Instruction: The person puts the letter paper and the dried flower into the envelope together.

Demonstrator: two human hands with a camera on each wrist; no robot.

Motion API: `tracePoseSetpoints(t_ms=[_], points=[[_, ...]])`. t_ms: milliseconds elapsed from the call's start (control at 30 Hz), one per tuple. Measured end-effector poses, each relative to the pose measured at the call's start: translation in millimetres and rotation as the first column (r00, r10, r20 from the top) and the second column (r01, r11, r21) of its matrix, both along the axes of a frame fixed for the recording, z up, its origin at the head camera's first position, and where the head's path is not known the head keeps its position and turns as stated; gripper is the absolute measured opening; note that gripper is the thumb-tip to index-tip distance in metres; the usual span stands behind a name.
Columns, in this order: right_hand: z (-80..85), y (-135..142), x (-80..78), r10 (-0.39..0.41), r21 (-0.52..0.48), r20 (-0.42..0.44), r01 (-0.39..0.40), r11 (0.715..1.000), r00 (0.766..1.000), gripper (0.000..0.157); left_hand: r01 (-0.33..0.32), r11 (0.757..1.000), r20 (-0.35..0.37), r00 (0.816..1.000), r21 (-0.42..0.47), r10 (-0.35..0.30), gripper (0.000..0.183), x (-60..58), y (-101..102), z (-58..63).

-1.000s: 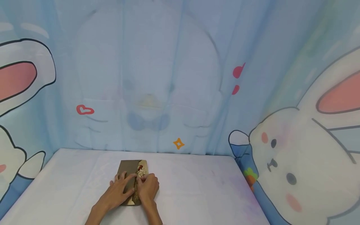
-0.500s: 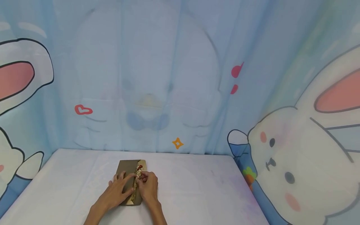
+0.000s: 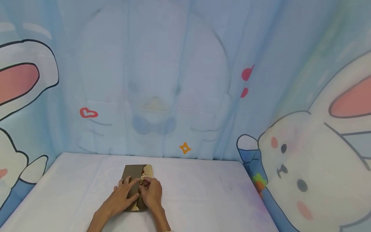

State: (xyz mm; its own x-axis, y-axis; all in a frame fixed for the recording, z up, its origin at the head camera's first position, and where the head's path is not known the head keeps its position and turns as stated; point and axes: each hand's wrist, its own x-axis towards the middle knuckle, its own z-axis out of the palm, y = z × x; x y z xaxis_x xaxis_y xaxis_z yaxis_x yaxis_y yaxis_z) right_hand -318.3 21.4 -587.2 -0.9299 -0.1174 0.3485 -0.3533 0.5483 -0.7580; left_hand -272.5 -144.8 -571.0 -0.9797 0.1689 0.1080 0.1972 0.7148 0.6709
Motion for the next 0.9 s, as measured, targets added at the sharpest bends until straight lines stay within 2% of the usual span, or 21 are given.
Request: tracePoseSetpoints(t_ms=[233, 400, 500, 600, 700, 800, 900], points=[[-0.3, -3, 2.6, -0.046, 0.080, -0.010, 0.047, 0.996, 0.999, 0.034, 0.020, 1.000, 0.011, 1.000, 0.014, -0.021, 0.064, -0.1, 3, 0.8], [-3.3, -3, 1.3, -0.073, 0.113, -0.061, 0.079, 0.990, 0.995, 0.036, 0.027, 1.000, -0.013, 1.000, 0.007, -0.026, 0.064, -3.7, 4, 1.5], [-3.9, 0, 1.0, -0.065, 0.093, -0.046, 0.069, 0.993, 0.997, 0.037, 0.032, 0.999, -0.024, 0.999, -0.001, -0.032, 0.064, -3.4, 4, 0.1], [-3.7, 6, 2.1, -0.059, 0.015, 0.006, 0.059, 0.998, 0.998, 0.037, 0.038, 0.999, -0.019, 0.999, -0.006, -0.039, 0.065, -2.0, 5, -4.8], [-2.6, 15, 2.9, -0.098, -0.021, 0.027, 0.098, 0.995, 0.995, 0.038, 0.039, 0.999, -0.023, 0.999, -0.002, -0.039, 0.065, 0.4, 4, -9.0], [1.3, 28, 1.3, -0.172, 0.040, -0.020, 0.173, 0.984, 0.985, 0.036, 0.043, 0.999, -0.029, 0.999, -0.004, -0.043, 0.066, 3.2, 1, -10.2], [7.9, 45, -1.1, -0.202, 0.136, -0.129, 0.220, 0.966, 0.971, 0.037, 0.026, 0.999, -0.035, 0.999, -0.026, -0.027, 0.069, 6.8, -2, -8.8]])
